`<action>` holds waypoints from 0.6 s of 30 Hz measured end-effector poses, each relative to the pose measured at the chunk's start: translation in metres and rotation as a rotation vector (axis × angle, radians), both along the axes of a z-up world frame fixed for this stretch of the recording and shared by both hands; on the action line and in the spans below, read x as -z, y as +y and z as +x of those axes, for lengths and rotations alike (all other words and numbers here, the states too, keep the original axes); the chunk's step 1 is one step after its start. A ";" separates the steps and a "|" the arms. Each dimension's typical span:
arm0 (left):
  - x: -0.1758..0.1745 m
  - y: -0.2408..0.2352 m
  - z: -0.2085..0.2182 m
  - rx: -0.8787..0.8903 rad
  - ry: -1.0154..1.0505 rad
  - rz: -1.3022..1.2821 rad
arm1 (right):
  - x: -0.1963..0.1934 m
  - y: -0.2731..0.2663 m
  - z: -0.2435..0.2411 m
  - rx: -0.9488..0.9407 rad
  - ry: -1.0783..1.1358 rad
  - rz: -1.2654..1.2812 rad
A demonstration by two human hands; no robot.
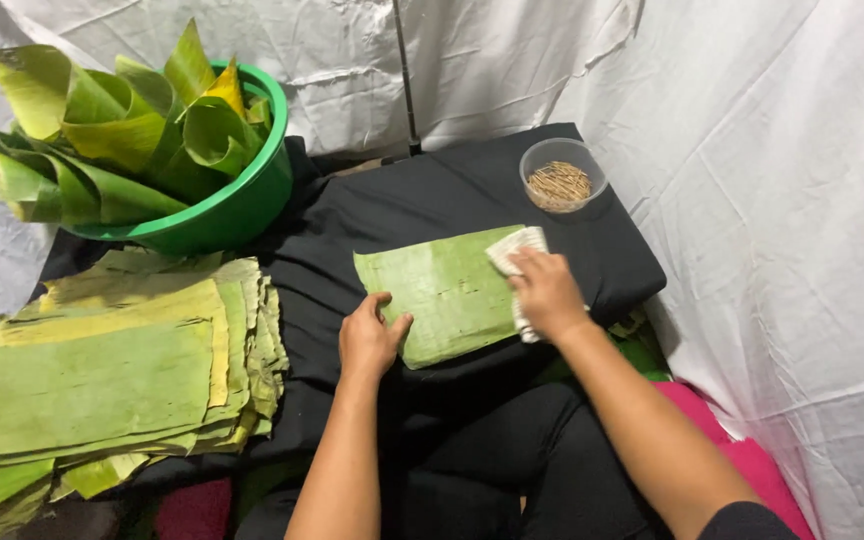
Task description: Cleaning banana leaves with a cloth and folding them into cone shapes for food preparation.
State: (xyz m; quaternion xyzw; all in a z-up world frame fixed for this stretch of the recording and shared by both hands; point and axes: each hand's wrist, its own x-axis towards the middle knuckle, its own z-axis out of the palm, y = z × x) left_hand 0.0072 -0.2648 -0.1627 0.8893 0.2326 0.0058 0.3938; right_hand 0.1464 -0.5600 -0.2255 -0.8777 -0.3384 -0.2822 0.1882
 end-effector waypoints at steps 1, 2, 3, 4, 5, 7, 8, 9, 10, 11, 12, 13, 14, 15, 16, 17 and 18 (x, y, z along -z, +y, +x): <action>0.000 0.000 -0.001 -0.005 -0.003 -0.005 | 0.005 -0.009 0.006 -0.005 -0.003 -0.005; 0.000 0.000 -0.002 0.002 -0.005 0.000 | 0.010 -0.017 0.014 0.054 0.061 0.016; -0.001 0.001 -0.003 0.010 -0.007 0.006 | 0.014 -0.025 0.021 0.112 0.125 0.038; -0.003 0.001 -0.005 0.004 -0.010 0.005 | -0.004 -0.016 0.020 0.107 0.121 0.037; -0.004 0.001 -0.005 0.005 -0.014 0.001 | -0.022 -0.008 0.020 0.119 0.060 0.113; -0.006 0.002 -0.006 -0.003 -0.016 -0.004 | -0.059 0.028 0.011 0.123 0.000 0.188; -0.007 0.003 -0.006 0.003 -0.015 -0.004 | -0.077 0.054 0.000 -0.004 -0.026 0.259; -0.008 0.002 -0.005 0.009 -0.013 -0.003 | -0.096 0.079 -0.009 -0.131 -0.052 0.331; -0.010 0.002 -0.004 0.021 -0.022 -0.003 | -0.089 0.106 -0.019 -0.121 -0.063 0.330; -0.012 0.001 -0.003 0.033 0.004 0.014 | -0.081 0.132 -0.028 -0.227 0.071 0.275; -0.012 0.002 -0.006 0.040 0.033 0.033 | -0.071 0.161 -0.039 -0.338 0.211 0.219; 0.007 0.002 0.003 0.046 0.029 0.034 | -0.058 0.173 -0.040 -0.333 0.206 0.220; 0.025 0.007 0.009 0.037 0.054 0.093 | -0.044 0.191 -0.044 -0.280 0.291 0.058; 0.044 0.014 0.013 0.029 0.078 0.151 | -0.030 0.211 -0.048 -0.226 0.373 -0.104; 0.025 0.012 0.009 0.017 0.080 0.157 | -0.023 0.209 -0.038 -0.239 0.372 -0.100; 0.007 0.009 0.006 0.012 0.058 0.088 | -0.015 0.207 -0.027 -0.237 0.370 -0.091; -0.008 0.003 -0.003 0.007 0.048 0.014 | -0.003 0.202 -0.023 -0.235 0.381 -0.086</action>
